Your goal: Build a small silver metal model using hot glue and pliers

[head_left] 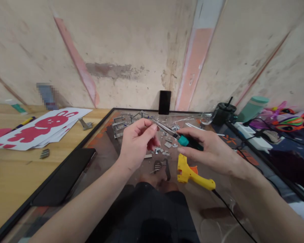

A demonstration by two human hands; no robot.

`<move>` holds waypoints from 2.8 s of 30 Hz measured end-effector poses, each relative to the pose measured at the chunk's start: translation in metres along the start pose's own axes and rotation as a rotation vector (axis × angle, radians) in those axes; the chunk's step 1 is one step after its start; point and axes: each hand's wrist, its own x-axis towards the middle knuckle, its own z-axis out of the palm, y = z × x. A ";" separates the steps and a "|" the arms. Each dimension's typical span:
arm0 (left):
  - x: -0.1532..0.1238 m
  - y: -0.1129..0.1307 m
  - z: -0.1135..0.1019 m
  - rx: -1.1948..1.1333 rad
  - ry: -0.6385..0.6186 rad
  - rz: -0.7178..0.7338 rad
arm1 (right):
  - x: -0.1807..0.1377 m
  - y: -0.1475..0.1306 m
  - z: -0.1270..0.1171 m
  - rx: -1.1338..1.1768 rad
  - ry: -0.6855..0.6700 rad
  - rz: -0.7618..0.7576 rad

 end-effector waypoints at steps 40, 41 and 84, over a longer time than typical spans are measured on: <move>-0.004 0.007 -0.016 0.026 0.053 -0.106 | 0.006 0.006 0.002 -0.102 -0.029 0.065; -0.004 0.011 -0.011 -0.027 0.079 -0.102 | 0.006 0.006 0.002 -0.108 -0.020 0.062; -0.003 0.013 -0.001 -0.279 0.105 -0.280 | 0.002 0.000 0.014 -0.348 0.051 -0.025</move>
